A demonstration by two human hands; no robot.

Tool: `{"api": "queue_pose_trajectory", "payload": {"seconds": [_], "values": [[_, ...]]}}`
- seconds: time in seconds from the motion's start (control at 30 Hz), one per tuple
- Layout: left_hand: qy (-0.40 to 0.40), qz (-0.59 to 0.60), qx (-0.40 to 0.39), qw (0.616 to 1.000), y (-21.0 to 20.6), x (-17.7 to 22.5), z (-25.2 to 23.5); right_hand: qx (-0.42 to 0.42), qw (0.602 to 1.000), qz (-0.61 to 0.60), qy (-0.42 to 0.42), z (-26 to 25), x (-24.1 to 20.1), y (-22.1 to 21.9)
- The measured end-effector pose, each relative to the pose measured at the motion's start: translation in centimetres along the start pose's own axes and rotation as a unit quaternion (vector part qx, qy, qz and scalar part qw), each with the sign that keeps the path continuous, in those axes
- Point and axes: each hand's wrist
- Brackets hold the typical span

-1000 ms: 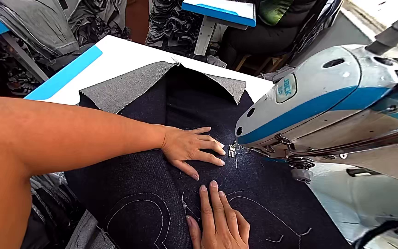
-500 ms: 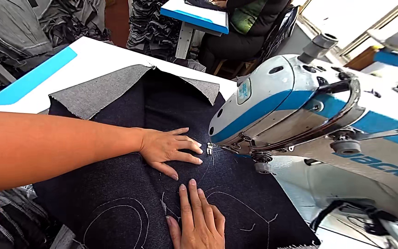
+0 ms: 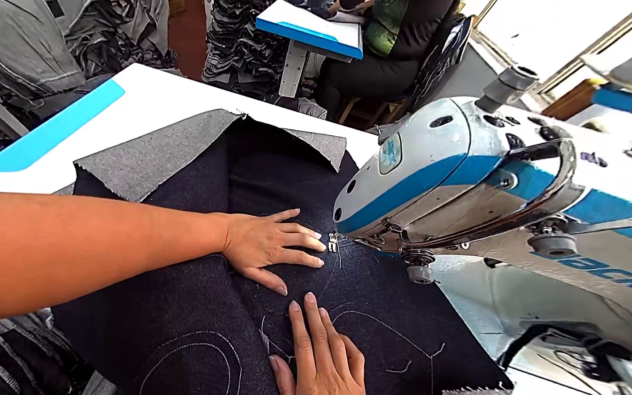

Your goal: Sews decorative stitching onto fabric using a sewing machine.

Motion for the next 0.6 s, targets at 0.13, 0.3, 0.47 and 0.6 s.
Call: {"api": "queue_pose_trajectory", "payload": {"seconds": [0.13,0.3,0.47,0.6], "values": [[0.010,0.002,-0.003,1.000,0.0,0.1,-0.1,-0.006,1.000,-0.004,-0.003,-0.1,0.2,0.1],[0.015,0.006,0.001,1.000,0.0,0.2,-0.1,-0.010,1.000,-0.004,-0.005,-0.2,0.2,0.2],[0.067,-0.010,0.012,0.998,-0.2,0.8,-0.5,-0.013,0.999,-0.033,-0.015,-0.7,1.5,0.5],[0.137,-0.034,0.024,0.990,-0.4,1.2,-1.1,0.000,0.998,-0.071,-0.004,-2.2,4.5,0.1]]}}
Point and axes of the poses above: each hand's wrist, its own z-axis away from the middle knuckle, its own y-axis out of the back of the hand, x = y × z, and after that the axes turned 6 degrees about x, right-handed
